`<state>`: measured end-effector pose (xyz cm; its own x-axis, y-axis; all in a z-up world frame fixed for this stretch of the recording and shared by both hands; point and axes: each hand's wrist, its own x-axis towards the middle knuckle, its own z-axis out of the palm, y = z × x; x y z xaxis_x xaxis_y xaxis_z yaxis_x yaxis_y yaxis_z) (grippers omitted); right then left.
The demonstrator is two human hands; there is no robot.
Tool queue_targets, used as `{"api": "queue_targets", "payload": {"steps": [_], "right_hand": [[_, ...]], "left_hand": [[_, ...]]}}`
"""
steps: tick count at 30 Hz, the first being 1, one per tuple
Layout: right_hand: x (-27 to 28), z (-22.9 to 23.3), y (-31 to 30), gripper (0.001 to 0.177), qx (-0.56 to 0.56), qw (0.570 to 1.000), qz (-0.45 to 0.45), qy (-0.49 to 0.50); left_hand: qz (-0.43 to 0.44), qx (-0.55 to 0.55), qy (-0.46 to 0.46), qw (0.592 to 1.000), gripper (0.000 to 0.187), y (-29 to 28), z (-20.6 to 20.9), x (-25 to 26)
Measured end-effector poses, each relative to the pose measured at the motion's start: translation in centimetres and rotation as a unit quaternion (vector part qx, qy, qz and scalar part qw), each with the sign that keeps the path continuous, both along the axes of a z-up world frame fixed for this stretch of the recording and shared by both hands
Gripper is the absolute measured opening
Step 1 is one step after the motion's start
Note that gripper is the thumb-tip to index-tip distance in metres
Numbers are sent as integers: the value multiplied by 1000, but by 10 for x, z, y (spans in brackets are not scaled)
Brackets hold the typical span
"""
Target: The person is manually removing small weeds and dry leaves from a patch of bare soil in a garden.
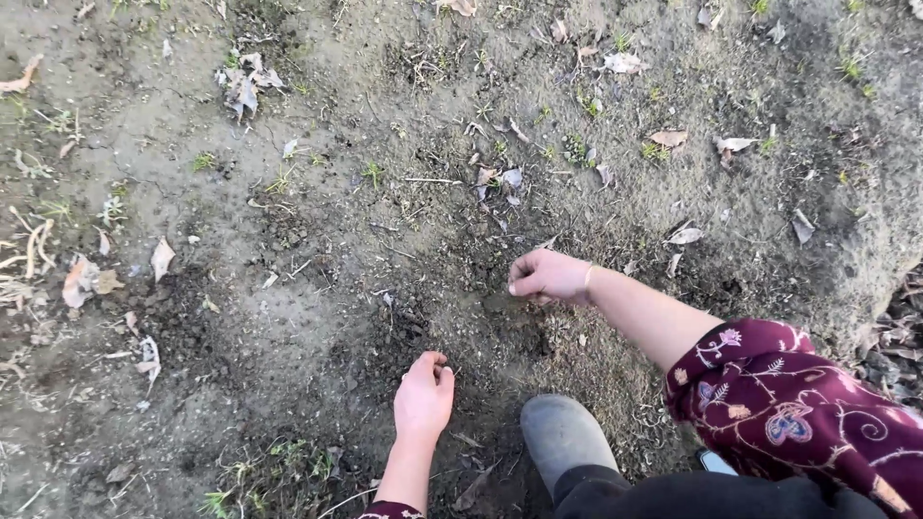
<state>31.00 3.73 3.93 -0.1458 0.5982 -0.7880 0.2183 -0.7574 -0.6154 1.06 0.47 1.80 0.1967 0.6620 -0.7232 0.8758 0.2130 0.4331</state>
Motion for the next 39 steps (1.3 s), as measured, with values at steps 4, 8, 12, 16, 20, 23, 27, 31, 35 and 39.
{"api": "queue_targets", "payload": {"steps": [4, 8, 12, 16, 20, 23, 27, 31, 35, 39], "right_hand": [[-9, 18, 13, 8, 2, 959, 162, -230], [7, 13, 35, 5, 16, 989, -60, -134], [23, -10, 63, 21, 51, 962, -244, -106], [35, -38, 93, 13, 127, 938, -144, -289], [27, -42, 109, 26, 192, 903, -33, -384], [25, -56, 115, 33, 214, 871, 40, -441], [28, -82, 116, 23, 264, 833, 70, -482], [28, -91, 118, 15, 280, 835, 31, -472], [34, -92, 120, 12, 249, 868, -96, -419], [44, -97, 120, 12, 237, 878, -178, -375]], "left_hand": [[-3, 7, 6, 1000, 31, 1, -3, -1], [-2, -32, 21, 999, 25, 9, 13, 6], [-10, -53, 34, 998, 22, 15, 22, 11], [-2, -47, 39, 998, 21, 17, 16, 12], [-5, -48, 42, 998, 22, 19, 12, 13], [-2, -64, 53, 997, 22, 21, 13, 15], [4, -66, 57, 996, 22, 21, 8, 15], [3, -70, 63, 996, 22, 23, 9, 16], [-1, -59, 58, 997, 24, 21, 3, 14], [-7, -61, 64, 996, 24, 23, 7, 16]]}}
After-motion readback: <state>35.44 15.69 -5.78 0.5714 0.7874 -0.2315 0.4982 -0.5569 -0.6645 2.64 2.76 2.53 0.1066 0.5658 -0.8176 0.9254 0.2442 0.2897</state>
